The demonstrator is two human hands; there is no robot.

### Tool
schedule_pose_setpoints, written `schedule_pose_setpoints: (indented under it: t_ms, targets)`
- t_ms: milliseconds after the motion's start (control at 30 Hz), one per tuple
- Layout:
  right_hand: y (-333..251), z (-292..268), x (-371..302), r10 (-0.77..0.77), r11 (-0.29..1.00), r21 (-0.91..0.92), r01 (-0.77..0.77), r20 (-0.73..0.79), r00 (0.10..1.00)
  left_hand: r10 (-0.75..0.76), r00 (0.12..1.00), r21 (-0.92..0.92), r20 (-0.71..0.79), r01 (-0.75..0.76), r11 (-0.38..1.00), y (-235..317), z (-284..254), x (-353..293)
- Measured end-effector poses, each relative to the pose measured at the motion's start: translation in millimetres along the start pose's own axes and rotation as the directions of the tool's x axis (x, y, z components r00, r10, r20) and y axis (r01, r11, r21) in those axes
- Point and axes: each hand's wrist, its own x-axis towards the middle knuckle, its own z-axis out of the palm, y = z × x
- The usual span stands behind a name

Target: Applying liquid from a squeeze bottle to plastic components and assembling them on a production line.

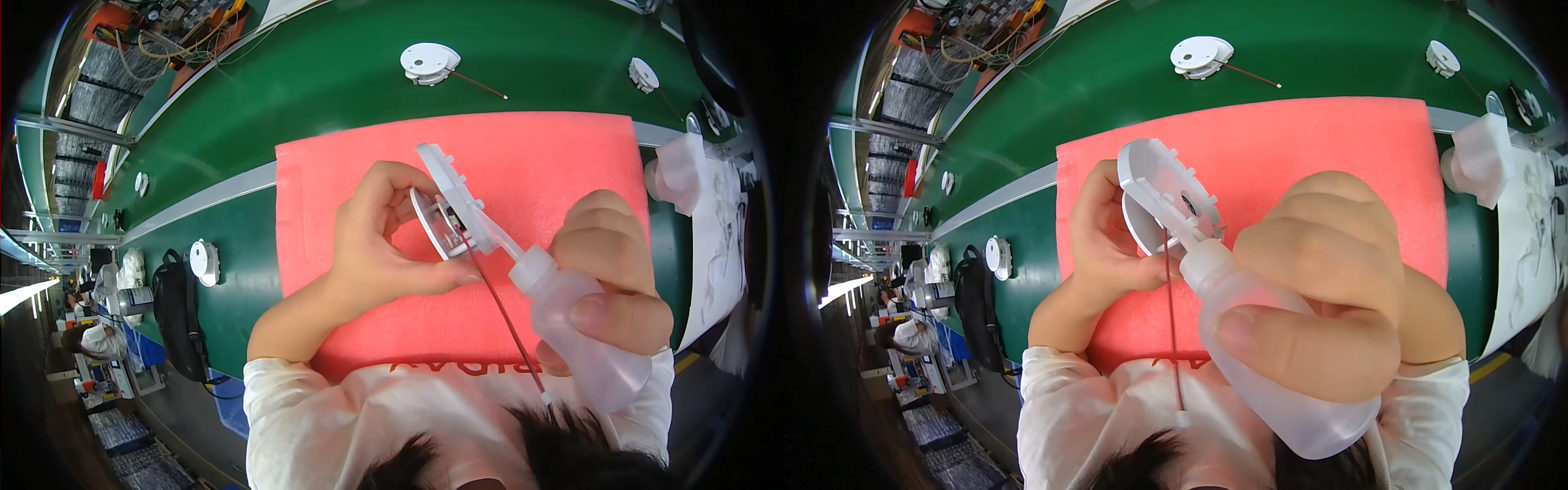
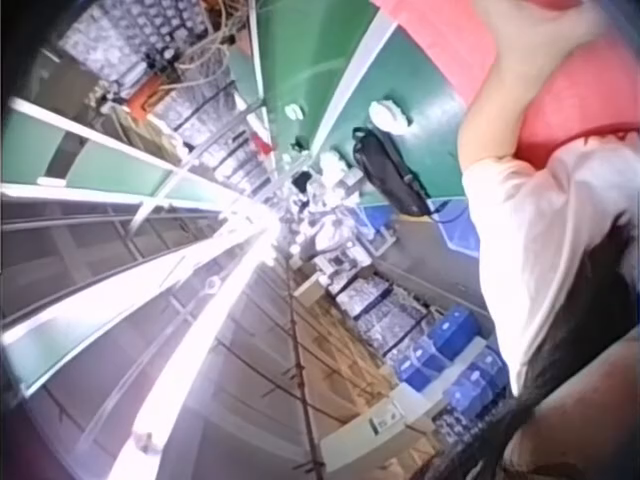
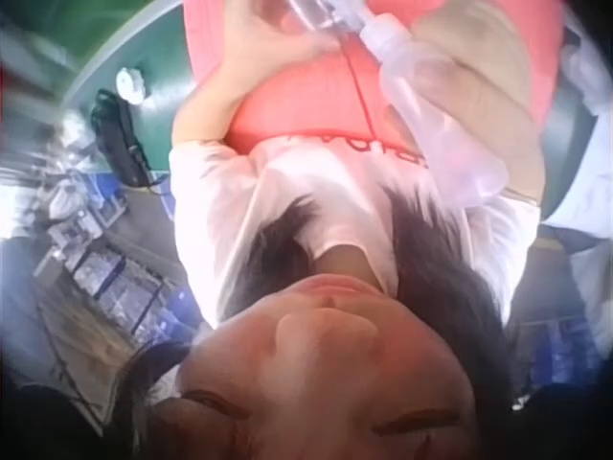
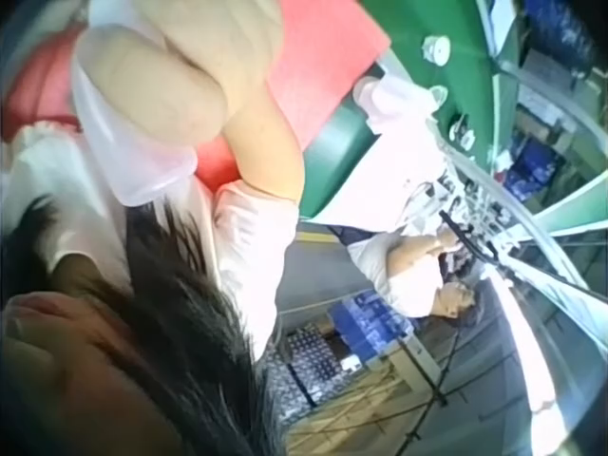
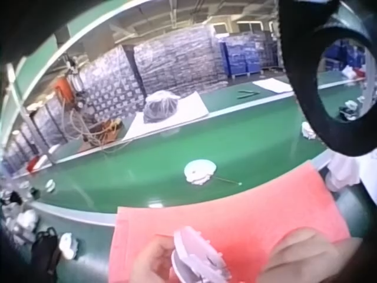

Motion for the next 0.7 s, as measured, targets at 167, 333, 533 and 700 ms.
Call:
schedule_pose_setpoints:
  t_ms: [167,333,533,700]
  targets:
    - [-0.4,12.8,2.6,-0.017,1.000,-0.027,0.016,-0.052,0.999,0.000,1.000,0.035,0.026,-0.001,0.999,-2.9,-9.6,-3.5]
    - [-3.6,15.0,4.3,0.000,1.000,-0.015,0.000,0.008,1.000,-0.022,0.999,0.032,0.026,0.021,0.999,-4.4,-16.9,-6.7]
    - [-7.1,23.5,4.7,0.031,0.999,-0.021,-0.030,0.008,1.000,-0.086,0.996,-0.159,0.005,0.086,0.984,-3.3,-23.8,-6.8]
    - [-6.2,23.7,5.0,0.003,1.000,-0.029,-0.002,0.020,1.000,-0.237,0.971,-0.416,0.007,0.219,0.883,-1.9,-23.5,-8.0]
